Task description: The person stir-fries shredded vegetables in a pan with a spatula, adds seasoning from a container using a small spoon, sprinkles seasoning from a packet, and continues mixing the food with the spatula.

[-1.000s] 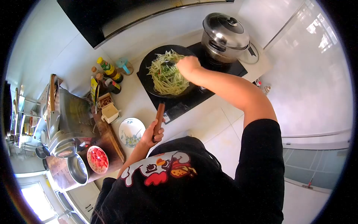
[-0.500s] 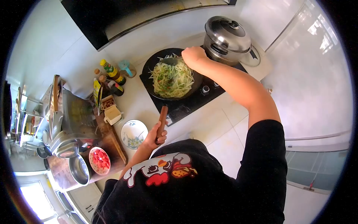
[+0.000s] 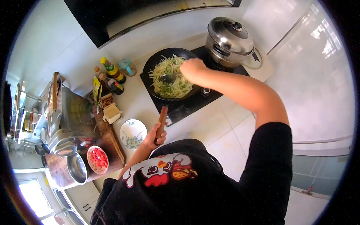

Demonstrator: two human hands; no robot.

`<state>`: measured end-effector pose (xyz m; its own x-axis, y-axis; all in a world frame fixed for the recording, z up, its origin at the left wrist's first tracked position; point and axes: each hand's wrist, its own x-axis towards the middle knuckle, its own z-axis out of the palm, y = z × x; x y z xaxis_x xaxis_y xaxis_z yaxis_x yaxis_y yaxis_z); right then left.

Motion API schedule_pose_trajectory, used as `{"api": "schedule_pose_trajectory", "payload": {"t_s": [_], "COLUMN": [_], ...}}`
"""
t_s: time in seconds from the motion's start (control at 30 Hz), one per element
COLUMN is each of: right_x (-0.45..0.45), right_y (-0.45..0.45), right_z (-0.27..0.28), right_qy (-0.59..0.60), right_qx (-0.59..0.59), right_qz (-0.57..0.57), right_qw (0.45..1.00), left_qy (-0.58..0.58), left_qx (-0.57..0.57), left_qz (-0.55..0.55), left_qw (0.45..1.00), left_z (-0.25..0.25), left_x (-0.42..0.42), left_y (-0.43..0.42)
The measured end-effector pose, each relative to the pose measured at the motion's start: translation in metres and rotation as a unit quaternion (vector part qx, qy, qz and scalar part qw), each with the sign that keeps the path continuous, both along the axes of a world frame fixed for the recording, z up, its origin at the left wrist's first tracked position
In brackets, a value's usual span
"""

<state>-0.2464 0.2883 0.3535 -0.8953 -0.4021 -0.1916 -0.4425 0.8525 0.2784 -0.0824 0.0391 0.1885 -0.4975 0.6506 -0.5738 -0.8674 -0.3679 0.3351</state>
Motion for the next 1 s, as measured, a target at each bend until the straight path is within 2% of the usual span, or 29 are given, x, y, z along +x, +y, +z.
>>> {"api": "schedule_pose_trajectory", "payload": {"t_s": [0.2,0.3,0.33,0.53,0.6,0.63,0.7,0.83,0.97,1.0], "right_x": [-0.039,-0.031,-0.021,0.011,0.024,0.019,-0.005,-0.012,0.005,0.002], "right_y": [0.037,0.038,0.029,0.018,0.007,0.009,0.016,0.030,0.053,0.055], "right_z": [0.002,-0.026,-0.024,0.025,0.019,-0.006,-0.024,-0.009,0.039,0.050], "right_qy": [0.095,0.069,0.024,0.008,-0.008,0.015,0.077,0.102,0.035,-0.054], "right_qx": [-0.034,-0.025,-0.014,-0.034,-0.009,0.003,-0.031,-0.035,-0.047,-0.026], "right_qz": [-0.058,-0.087,-0.102,-0.019,0.008,0.035,0.010,-0.027,-0.116,-0.197], "right_qw": [0.993,0.994,0.994,0.999,1.000,0.999,0.996,0.994,0.992,0.979], "left_qy": [0.003,0.004,0.003,-0.002,-0.001,0.001,0.004,-0.010,-0.005,-0.008], "left_qx": [-0.009,-0.006,-0.010,-0.010,-0.002,0.003,0.001,0.010,-0.005,0.004], "left_qz": [-0.007,-0.004,-0.003,-0.005,-0.005,-0.006,-0.004,0.001,-0.004,-0.002], "left_qw": [1.000,1.000,1.000,1.000,1.000,1.000,1.000,1.000,1.000,1.000], "left_z": [0.008,0.007,0.007,0.009,0.007,0.007,0.005,-0.001,0.002,0.002], "left_x": [-0.002,-0.002,-0.002,-0.002,-0.002,-0.002,0.000,-0.001,-0.001,-0.002], "left_y": [0.000,0.001,0.001,0.000,0.000,0.000,0.000,-0.001,0.000,-0.001]}}
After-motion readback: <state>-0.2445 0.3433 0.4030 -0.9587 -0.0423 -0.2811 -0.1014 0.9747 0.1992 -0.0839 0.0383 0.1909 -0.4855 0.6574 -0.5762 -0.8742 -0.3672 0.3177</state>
